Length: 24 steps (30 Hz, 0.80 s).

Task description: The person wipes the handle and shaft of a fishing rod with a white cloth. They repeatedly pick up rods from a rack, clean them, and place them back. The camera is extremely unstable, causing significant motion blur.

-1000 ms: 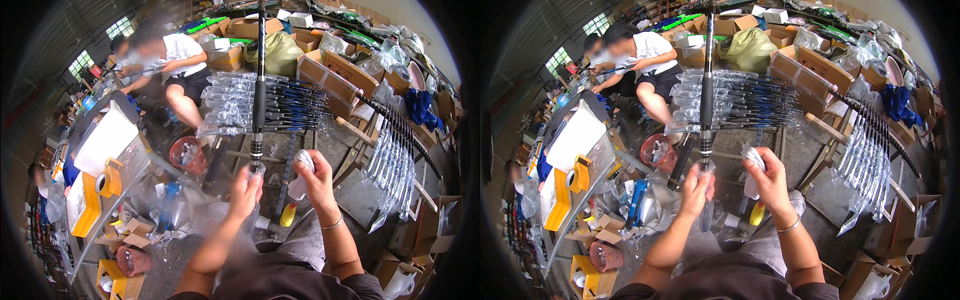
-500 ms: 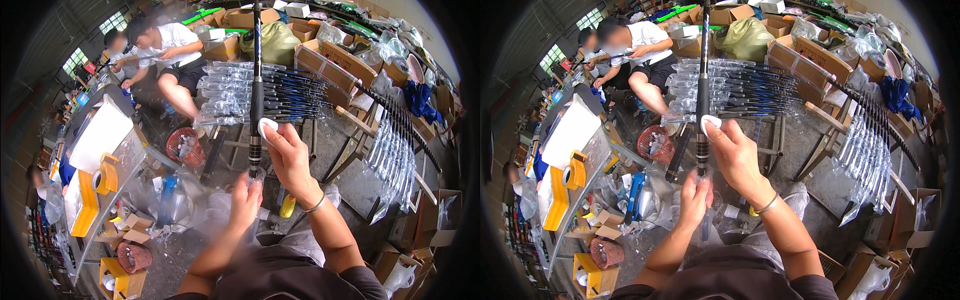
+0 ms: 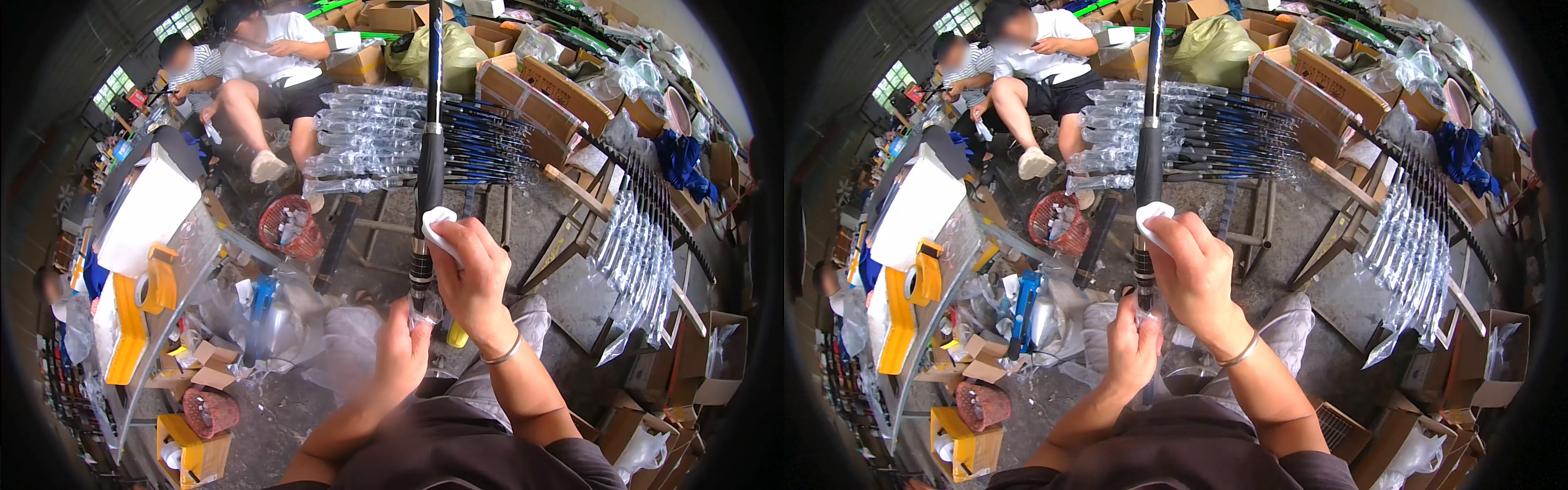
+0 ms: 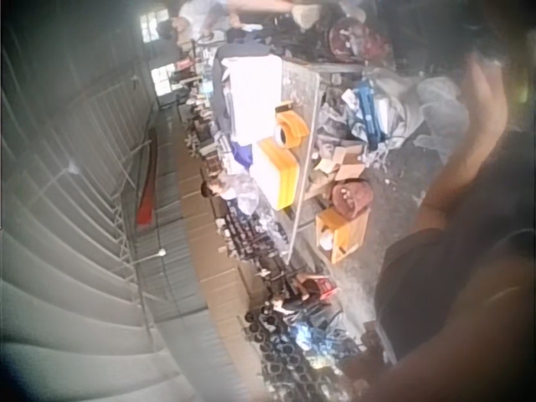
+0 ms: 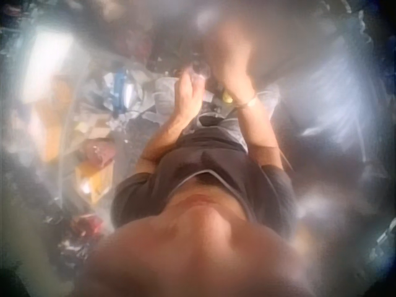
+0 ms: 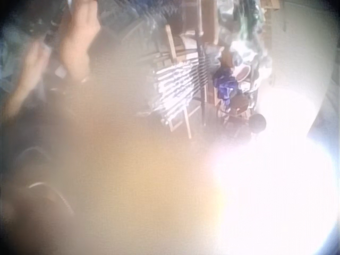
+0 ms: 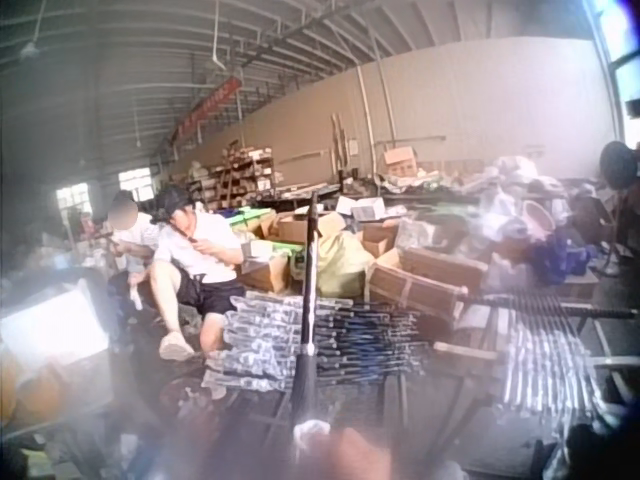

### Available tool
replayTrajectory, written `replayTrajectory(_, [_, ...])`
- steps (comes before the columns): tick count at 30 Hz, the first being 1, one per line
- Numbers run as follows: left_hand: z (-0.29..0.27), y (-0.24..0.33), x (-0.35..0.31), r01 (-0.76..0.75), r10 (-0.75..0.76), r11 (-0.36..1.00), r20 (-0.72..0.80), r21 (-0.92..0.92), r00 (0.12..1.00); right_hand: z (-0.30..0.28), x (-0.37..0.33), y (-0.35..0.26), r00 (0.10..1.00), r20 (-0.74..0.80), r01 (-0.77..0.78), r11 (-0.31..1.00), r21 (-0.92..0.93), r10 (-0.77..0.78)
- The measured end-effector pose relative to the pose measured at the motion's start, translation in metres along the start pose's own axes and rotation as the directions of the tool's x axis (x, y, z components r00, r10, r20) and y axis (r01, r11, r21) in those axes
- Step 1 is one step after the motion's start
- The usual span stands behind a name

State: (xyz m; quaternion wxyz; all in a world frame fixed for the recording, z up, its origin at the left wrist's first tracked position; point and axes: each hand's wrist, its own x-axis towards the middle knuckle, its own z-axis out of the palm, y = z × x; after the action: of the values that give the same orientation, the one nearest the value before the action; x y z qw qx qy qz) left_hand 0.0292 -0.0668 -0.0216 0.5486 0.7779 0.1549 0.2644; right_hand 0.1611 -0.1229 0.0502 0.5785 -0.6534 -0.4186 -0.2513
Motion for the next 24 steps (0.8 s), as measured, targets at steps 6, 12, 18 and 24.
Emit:
replayTrajectory(6, [0.002, 0.005, -0.001, 0.020, -0.018, 0.998, 0.026, -0.060, 1.000, -0.005, 0.003, 0.003, 0.997, -0.016, 0.076, 0.997, -0.030, -0.076])
replayTrajectory(12, [0.006, 0.003, -0.004, 0.012, -0.009, 0.997, 0.039, -0.078, 0.999, -0.013, 0.015, 0.006, 0.998, -0.005, 0.060, 0.997, -0.044, -0.061])
replayTrajectory(18, [0.005, -0.002, -0.006, 0.023, -0.016, 0.995, 0.074, -0.098, 0.997, -0.015, 0.011, 0.014, 0.994, -0.039, 0.099, 0.993, -0.060, -0.102])
replayTrajectory(24, [0.003, 0.001, -0.008, 0.053, -0.045, 0.993, 0.080, -0.102, 0.996, -0.016, 0.005, 0.015, 0.994, -0.042, 0.102, 0.992, -0.069, -0.105])
